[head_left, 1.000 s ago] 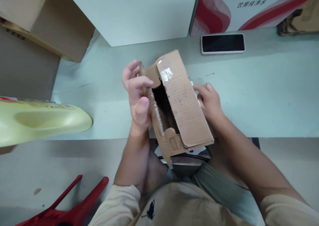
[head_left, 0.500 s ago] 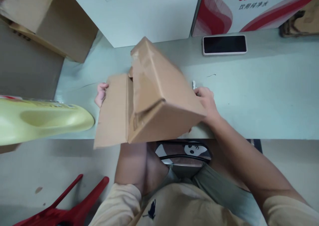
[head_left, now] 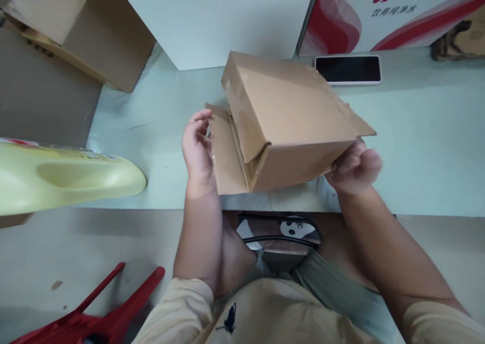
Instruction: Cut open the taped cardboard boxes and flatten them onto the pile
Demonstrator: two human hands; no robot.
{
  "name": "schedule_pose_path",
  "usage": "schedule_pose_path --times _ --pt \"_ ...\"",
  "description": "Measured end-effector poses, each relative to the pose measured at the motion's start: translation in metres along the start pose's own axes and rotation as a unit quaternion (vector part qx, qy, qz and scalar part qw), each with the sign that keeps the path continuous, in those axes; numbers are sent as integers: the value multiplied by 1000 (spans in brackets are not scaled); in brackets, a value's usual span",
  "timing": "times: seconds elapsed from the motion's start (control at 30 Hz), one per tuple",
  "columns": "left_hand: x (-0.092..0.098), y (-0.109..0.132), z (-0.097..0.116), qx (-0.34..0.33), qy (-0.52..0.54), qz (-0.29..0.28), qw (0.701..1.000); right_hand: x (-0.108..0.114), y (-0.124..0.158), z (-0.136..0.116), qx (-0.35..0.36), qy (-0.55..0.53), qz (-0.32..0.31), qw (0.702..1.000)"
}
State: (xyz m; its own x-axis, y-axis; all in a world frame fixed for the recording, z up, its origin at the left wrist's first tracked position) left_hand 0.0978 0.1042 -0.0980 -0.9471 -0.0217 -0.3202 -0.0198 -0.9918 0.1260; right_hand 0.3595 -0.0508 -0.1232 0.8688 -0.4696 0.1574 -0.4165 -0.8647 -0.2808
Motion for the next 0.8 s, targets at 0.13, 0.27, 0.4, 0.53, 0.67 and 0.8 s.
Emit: schedule_pose_path --times 0.13,0.27,0.4,0.53,0.67,0.8 --pt "-12 13 -1 18 -39 -52 998 4 6 -3 5 30 27 999" --pt "-17 14 -6 -3 -199 -117 973 0 9 1 -27 109 23 993" --pt "-24 16 -5 -65 -354 -111 926 0 8 6 -42 154 5 987" --pt "-30 23 -9 55 -267 -165 948 0 6 7 -47 149 -6 988" --pt "-30 28 -15 104 -146 -223 958 -2 5 9 -46 126 -15 991" --pt "-25 27 -19 95 -107 -261 955 -2 8 15 -42 115 -15 992"
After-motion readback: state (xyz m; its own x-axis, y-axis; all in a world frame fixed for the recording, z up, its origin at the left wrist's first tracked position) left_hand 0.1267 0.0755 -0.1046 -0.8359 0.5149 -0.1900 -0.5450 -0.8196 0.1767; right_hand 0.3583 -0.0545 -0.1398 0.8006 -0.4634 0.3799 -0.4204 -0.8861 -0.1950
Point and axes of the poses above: each hand's wrist, its own y-axis away from the middle knuckle, its own x-axis out of the back of the hand, z = x × y, the point moved 3 cm from there along -y, towards the middle knuckle, and after that the axes turned 2 degrees about -z, right-handed, at the moved point
